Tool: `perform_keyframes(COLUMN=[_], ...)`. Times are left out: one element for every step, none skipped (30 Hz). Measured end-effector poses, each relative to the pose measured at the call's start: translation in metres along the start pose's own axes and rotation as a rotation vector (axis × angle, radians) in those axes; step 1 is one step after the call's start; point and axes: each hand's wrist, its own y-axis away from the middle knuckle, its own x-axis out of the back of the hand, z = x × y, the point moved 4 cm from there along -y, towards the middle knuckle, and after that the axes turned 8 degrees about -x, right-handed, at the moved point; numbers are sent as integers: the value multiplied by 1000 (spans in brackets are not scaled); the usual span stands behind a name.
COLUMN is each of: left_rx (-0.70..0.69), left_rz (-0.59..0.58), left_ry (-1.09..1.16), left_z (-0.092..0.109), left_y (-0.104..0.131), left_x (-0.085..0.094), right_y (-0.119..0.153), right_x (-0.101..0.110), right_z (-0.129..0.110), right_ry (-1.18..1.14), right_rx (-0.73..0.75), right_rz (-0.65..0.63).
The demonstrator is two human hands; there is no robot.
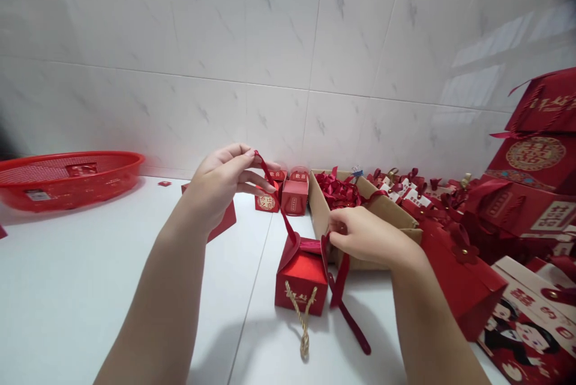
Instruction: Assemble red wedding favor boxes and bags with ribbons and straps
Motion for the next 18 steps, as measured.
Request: perform_keyframes(left_rx=[1,1,-3,-9,-16,-20,-23,-26,-26,-23,-17,-9,0,7,7,2,-8,-25], left_rz=[-8,-16,-20,-23,-29,-40,-55,-70,-88,-105,-119,-129,-136,-139,-135,-129,-125,-121], left_ry=[-5,-11,-18,-24,-31,-39,-47,-52,-55,-58,-60,-61,-65,-70,-74,-79,-90,-110], left_z=[-1,-1,-2,-2,-2,-2,-2,-1,0,1,2,4,5,6,6,6,6,6], left_y=[0,0,0,1,1,2,3,5,6,8,9,11,12,12,12,11,9,7], left_x=[-1,-1,-2,-2,-3,-4,-6,-7,-8,-10,-11,-12,-13,-14,-15,-16,-17,-18], right_y=[3,5,7,9,10,11,13,14,16,18,19,21,22,22,22,22,22,21], right_x=[3,6,7,8,9,10,11,14,17,20,24,28,32,36,40,43,45,48], right_z=[-1,-2,-3,-5,-7,-9,-11,-13,-14,-14,-14,-12,-10,-8,-5,-3,-2,0], right_ry=[-24,-39,-47,-52,-57,-66,-80,-98,-120,-145,-174,-203,-230,-254,-270,-281,-289,-300], right_rx=[9,25,45,64,82,99,113,127,137,141,137,125,105,80,57,39,23,4], right_rz=[36,65,84,95,101,108,122,144,173,209,245,280,308,325,330,329,326,330])
